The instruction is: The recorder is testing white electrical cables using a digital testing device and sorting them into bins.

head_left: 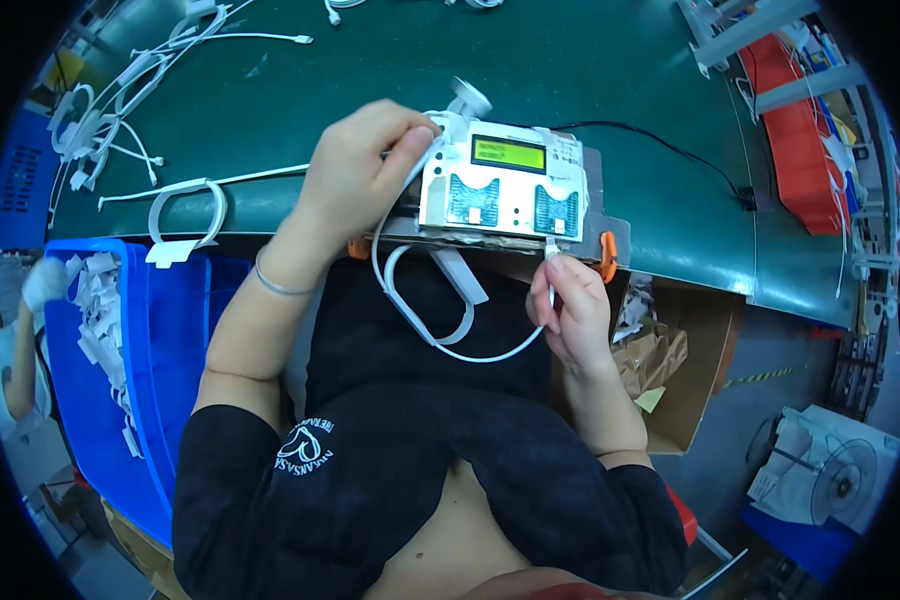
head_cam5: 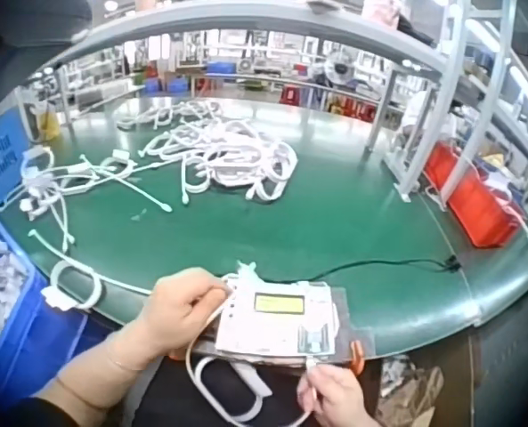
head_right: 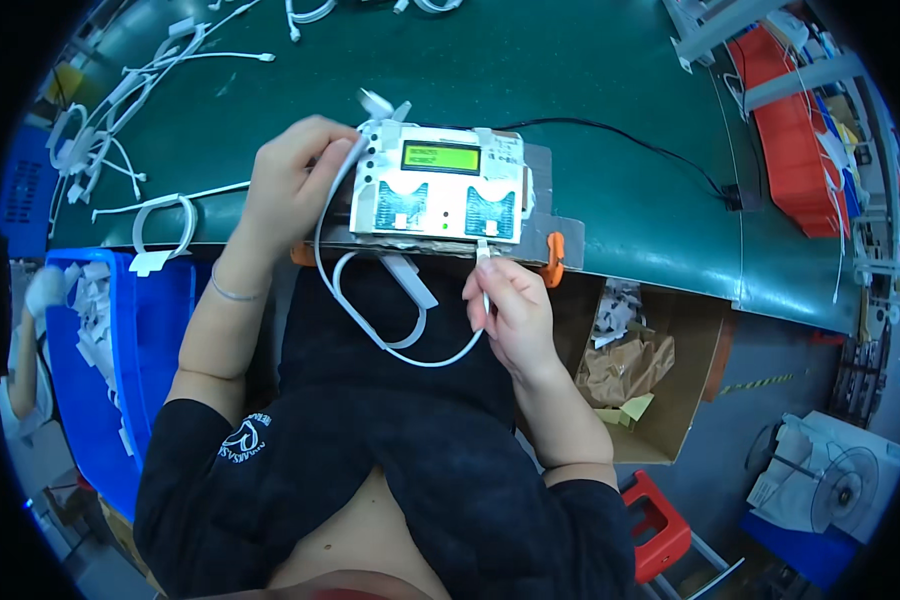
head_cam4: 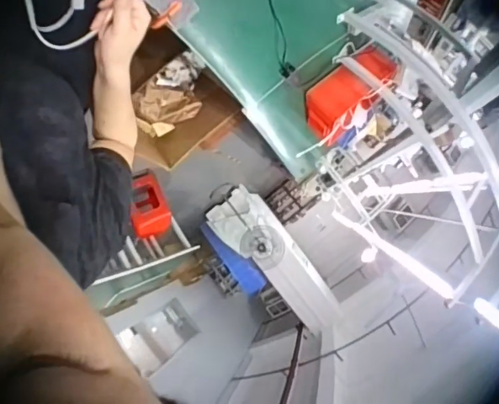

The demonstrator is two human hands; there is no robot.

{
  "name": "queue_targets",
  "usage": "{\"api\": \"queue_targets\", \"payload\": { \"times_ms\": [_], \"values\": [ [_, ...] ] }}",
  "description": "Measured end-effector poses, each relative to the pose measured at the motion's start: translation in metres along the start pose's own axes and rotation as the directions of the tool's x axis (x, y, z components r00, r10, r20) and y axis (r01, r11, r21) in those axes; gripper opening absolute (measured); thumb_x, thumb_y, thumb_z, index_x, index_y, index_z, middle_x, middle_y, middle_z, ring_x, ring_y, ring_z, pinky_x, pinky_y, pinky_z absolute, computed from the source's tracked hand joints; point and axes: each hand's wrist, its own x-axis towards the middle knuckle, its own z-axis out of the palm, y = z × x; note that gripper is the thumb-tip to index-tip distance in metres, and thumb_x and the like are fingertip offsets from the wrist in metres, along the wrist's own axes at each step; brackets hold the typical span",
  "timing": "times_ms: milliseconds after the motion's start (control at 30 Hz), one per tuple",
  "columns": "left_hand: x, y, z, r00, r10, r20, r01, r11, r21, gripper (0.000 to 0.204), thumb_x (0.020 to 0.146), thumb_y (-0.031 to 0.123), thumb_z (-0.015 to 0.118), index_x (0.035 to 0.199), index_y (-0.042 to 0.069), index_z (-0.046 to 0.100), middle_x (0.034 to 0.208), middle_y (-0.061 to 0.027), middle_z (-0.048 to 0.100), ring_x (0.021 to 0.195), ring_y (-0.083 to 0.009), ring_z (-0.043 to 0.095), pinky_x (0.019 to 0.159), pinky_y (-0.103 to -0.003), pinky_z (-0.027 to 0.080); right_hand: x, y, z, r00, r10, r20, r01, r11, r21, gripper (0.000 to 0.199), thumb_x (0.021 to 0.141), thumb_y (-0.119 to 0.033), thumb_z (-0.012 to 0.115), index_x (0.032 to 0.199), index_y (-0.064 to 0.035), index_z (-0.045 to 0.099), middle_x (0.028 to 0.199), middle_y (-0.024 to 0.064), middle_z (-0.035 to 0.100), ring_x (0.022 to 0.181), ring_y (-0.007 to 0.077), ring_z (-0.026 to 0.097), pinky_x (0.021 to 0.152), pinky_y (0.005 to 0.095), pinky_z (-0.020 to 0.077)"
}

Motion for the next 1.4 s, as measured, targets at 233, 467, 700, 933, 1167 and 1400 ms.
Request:
{"api": "queue_targets", "payload": {
  "times_ms": [233,467,700,933,1167,1400],
  "values": [
    [-0.044,0.043,0.008,0.992,0.12,0.041,-0.112,0.98,-0.162,0.022,0.091,0.02,0.055,0.095,-0.001,0.062,0.073,-0.0068,0.06,0.056,-0.0124,0.055,0.052,-0.022,0.043,-0.002,0.007,0.008,0.986,-0.16,-0.04,0.164,0.976,0.142,0.032,0.097,-0.02,0.039,0.075,-0.0013,0.052,0.045,0.003,0.042,0.034,0.0078,0.03,0.039,0.0217,0.0271],
    [-0.054,0.059,0.012,0.953,0.059,0.299,-0.134,0.962,0.237,0.013,0.082,0.018,0.062,0.078,0.007,0.058,0.063,-0.0062,0.055,0.053,-0.0239,0.056,0.047,-0.033,0.043,0.001,0.001,0.009,0.991,-0.125,-0.048,0.13,0.983,0.13,0.031,0.096,-0.021,0.04,0.076,-0.0008,0.052,0.047,0.0048,0.046,0.034,0.0073,0.031,0.039,0.0205,0.0289],
    [-0.053,0.059,0.013,0.95,-0.037,0.311,-0.065,0.948,0.31,0.014,0.081,0.018,0.062,0.076,0.006,0.057,0.063,-0.007,0.055,0.054,-0.0248,0.059,0.046,-0.033,0.045,0.006,0.004,0.005,0.992,-0.125,-0.028,0.128,0.986,0.107,0.03,0.096,-0.021,0.041,0.078,0.0,0.053,0.05,0.0057,0.049,0.035,0.0065,0.032,0.04,0.0201,0.0296],
    [-0.053,0.063,0.012,0.967,-0.055,0.249,-0.035,0.937,0.347,0.013,0.079,0.016,0.064,0.074,0.007,0.056,0.063,-0.0062,0.054,0.055,-0.0233,0.057,0.048,-0.034,0.044,0.005,0.005,0.001,0.992,-0.126,0.008,0.124,0.985,0.117,0.03,0.096,-0.022,0.042,0.079,0.0004,0.053,0.051,0.0059,0.049,0.037,0.0063,0.032,0.041,0.0198,0.0302],
    [-0.052,0.052,0.015,0.999,0.048,0.001,-0.046,0.945,0.325,0.023,0.066,0.019,0.075,0.07,0.011,0.054,0.063,-0.0002,0.052,0.058,-0.0186,0.051,0.056,-0.032,0.035,0.006,0.005,0.001,0.989,-0.147,0.021,0.145,0.986,0.079,0.031,0.097,-0.022,0.041,0.079,0.0003,0.053,0.052,0.0062,0.05,0.037,0.0061,0.033,0.041,0.0194,0.0308],
    [-0.049,0.051,0.016,0.98,0.196,0.021,-0.193,0.931,0.311,0.019,0.064,0.013,0.074,0.074,0.008,0.058,0.072,-0.0037,0.055,0.068,-0.0213,0.051,0.056,-0.033,0.038,0.005,0.007,0.003,0.986,-0.163,-0.018,0.164,0.985,0.059,0.032,0.097,-0.024,0.041,0.078,-0.0011,0.053,0.053,0.0043,0.05,0.038,0.0064,0.034,0.042,0.0193,0.0315]
  ]
}}
